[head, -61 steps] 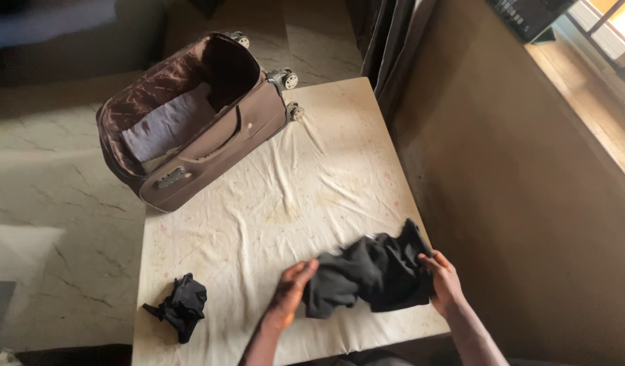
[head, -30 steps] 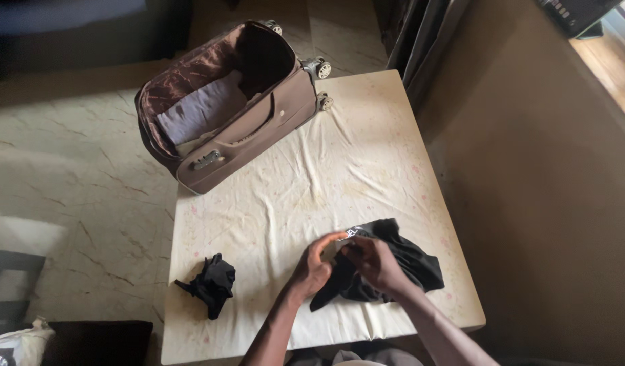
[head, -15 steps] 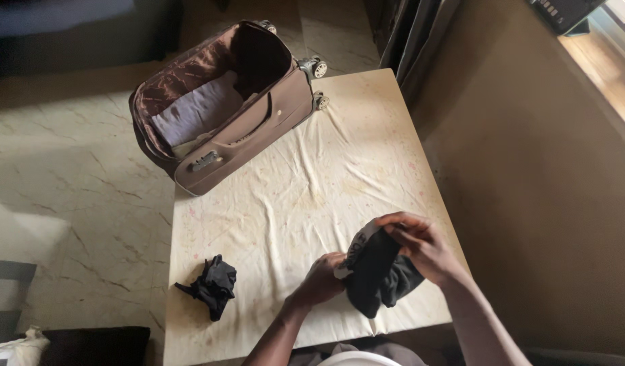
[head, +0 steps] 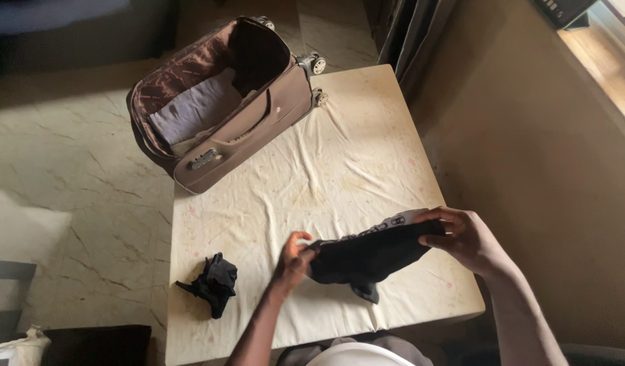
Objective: The person folds a pair of light-colored pants and two black garments on a table, then places each folded item into an open suitcase. The actions include smoothing, folding, and packing the clothes by hand.
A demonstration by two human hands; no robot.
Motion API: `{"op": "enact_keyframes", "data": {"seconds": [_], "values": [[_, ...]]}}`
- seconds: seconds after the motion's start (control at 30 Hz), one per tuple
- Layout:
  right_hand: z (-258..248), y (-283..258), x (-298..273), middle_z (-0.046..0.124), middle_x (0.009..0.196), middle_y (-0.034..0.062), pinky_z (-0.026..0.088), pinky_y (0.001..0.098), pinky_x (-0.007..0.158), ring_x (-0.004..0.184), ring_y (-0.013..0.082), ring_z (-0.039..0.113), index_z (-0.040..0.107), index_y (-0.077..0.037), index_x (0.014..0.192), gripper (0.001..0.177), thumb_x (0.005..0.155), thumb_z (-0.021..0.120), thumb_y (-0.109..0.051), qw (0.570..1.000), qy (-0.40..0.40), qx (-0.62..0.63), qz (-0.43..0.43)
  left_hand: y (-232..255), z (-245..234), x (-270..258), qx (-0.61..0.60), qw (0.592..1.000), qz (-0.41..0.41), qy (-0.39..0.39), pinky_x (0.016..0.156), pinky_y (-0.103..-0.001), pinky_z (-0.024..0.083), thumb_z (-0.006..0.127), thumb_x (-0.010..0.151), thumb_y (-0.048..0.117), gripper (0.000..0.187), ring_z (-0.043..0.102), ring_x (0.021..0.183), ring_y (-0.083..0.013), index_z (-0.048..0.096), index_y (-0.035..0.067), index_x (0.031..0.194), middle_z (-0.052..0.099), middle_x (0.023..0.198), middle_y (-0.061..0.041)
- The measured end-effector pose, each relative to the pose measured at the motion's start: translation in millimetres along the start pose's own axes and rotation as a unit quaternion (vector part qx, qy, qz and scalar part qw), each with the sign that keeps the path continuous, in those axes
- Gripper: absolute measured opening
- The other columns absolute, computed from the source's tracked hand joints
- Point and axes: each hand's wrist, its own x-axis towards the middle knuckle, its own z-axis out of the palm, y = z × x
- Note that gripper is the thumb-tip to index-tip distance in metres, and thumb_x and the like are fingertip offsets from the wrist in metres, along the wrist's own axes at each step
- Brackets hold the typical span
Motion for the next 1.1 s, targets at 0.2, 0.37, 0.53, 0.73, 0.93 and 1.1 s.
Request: {"op": "enact_keyframes", "data": {"seconds": [0.2,0.37,0.53,0.73,0.93,1.1], "values": [[-6.0,9.3,3.0,0.077,0.099,0.0067,0.061,0.0332,0.083,0.093,0.0172,0.076,0.079,-0.006,0.091,0.008,0.083,0.080,-0.009,0.984,0.075,-0.164,-0.013,55.2,-22.7,-24.7,0.058,0.975,0.215,-0.025,0.065,-0.023,0.042,0.052,0.072,0.000,0.016,0.051,0.077,-0.0085,0.052,0.004,0.087,0.068,0.127,-0.011],[-19.1,15.5,6.5,0.080,0.090,0.0054,0.061,0.0341,0.085,0.091,0.0159,0.078,0.077,-0.008,0.093,0.011,0.084,0.081,-0.013,0.977,0.067,-0.201,0.027,99.3,-45.6,-45.8,0.278,0.922,0.266,-0.034,0.076,-0.030,0.048,0.044,0.069,-0.009,0.034,0.060,0.096,-0.0183,0.075,0.003,0.076,0.071,0.131,-0.011],[-25.2,19.8,8.3,0.081,0.090,0.0050,0.062,0.0330,0.089,0.094,0.0154,0.079,0.075,-0.007,0.093,0.007,0.086,0.075,-0.008,0.990,0.044,-0.130,-0.013,130.9,-45.2,-67.6,0.437,0.871,0.223,-0.009,0.086,-0.034,0.057,0.054,0.079,-0.009,0.029,0.073,0.097,-0.0232,0.076,0.004,0.092,0.076,0.106,-0.010],[-27.4,17.5,-0.3,0.078,0.095,0.0036,0.063,0.0309,0.083,0.090,0.0153,0.076,0.082,-0.012,0.098,0.017,0.084,0.073,-0.008,0.969,-0.004,-0.243,-0.035,124.7,-41.0,-74.1,0.388,0.913,0.122,-0.040,0.080,-0.037,0.060,0.056,0.079,-0.007,0.019,0.074,0.089,-0.0196,0.067,0.004,0.091,0.074,0.099,-0.005],[-50.0,-11.2,-31.1,0.080,0.087,0.0048,0.061,0.0328,0.083,0.085,0.0175,0.079,0.084,-0.012,0.096,0.024,0.078,0.088,-0.028,0.950,-0.125,-0.243,0.152,160.1,-58.1,-113.5,0.279,0.933,-0.059,-0.219,0.072,-0.035,0.047,0.074,0.085,0.002,0.015,0.057,0.076,-0.0171,0.059,0.007,0.083,0.062,0.080,-0.005],[-76.0,-14.3,-31.2,0.081,0.085,0.0053,0.060,0.0361,0.088,0.087,0.0177,0.076,0.080,-0.015,0.098,0.031,0.074,0.089,-0.032,0.947,-0.175,-0.200,0.177,191.6,-70.9,-110.6,0.171,0.937,-0.024,-0.305,0.083,-0.033,0.054,0.067,0.085,0.005,0.005,0.065,0.083,-0.0144,0.067,0.004,0.089,0.070,0.087,-0.005]]}}
